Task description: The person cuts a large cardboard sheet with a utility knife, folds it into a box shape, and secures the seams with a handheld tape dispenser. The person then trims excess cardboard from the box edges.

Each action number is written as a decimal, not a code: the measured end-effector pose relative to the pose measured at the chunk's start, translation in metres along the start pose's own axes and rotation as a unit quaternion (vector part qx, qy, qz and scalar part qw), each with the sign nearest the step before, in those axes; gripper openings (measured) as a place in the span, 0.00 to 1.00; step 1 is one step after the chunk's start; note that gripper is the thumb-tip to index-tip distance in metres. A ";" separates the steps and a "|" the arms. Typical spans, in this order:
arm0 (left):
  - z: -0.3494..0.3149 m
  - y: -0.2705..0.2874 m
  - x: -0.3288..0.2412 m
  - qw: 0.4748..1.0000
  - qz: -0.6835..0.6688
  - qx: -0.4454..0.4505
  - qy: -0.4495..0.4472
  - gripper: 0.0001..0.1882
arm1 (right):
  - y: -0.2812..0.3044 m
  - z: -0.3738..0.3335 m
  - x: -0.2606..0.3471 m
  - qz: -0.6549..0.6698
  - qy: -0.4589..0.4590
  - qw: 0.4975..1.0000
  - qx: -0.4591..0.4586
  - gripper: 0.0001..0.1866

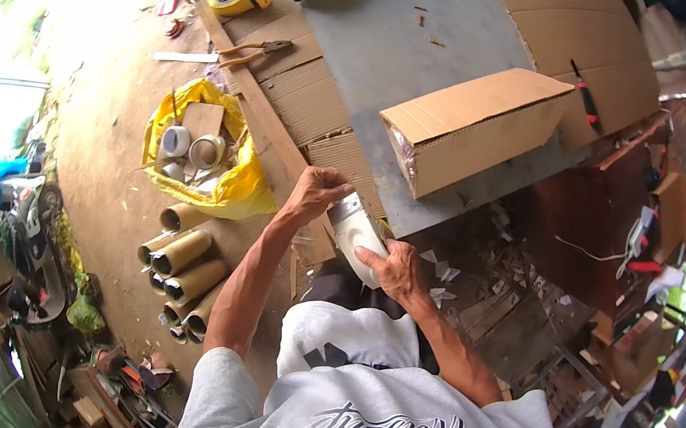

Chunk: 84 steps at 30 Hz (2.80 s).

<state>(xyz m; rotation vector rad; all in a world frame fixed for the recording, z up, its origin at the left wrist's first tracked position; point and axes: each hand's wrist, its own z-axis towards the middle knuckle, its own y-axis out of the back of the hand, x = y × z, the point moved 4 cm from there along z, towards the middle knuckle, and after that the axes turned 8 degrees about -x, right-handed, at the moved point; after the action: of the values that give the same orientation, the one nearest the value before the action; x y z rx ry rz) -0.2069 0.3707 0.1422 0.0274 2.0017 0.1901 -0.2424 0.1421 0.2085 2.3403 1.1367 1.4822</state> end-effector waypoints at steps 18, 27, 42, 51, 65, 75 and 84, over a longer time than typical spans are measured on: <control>0.220 -0.006 -0.055 0.957 -0.050 0.191 -0.214 0.10 | -0.074 0.063 0.018 0.031 -0.110 0.941 -0.319 0.35; 0.258 -0.061 -0.042 0.932 -0.084 0.243 -0.254 0.09 | -0.106 0.086 -0.014 -0.131 0.007 0.899 -0.417 0.29; 0.267 -0.081 -0.018 0.905 0.129 -0.006 -0.405 0.22 | -0.108 0.088 -0.008 -0.168 0.031 0.889 -0.426 0.11; 0.132 -0.125 -0.122 0.830 0.419 0.257 -0.264 0.66 | -0.081 0.093 0.006 -0.090 -0.138 0.885 -0.435 0.26; 0.155 -0.137 -0.113 0.827 0.360 0.347 -0.256 0.64 | -0.073 -0.021 -0.024 -0.364 0.110 0.765 -0.520 0.17; 0.148 -0.140 -0.105 0.823 0.402 0.322 -0.238 0.65 | 0.049 0.020 -0.093 -0.227 -0.068 0.897 -0.373 0.18; 0.129 -0.142 -0.106 0.879 0.367 0.251 -0.174 0.66 | 0.073 0.061 -0.091 -0.271 -0.149 0.861 -0.403 0.18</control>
<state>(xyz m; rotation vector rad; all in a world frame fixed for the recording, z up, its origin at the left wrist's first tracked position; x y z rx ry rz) -0.0359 0.2357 0.1631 1.0892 1.5430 0.1256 -0.1749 0.0465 0.1480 1.4399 0.7692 1.0376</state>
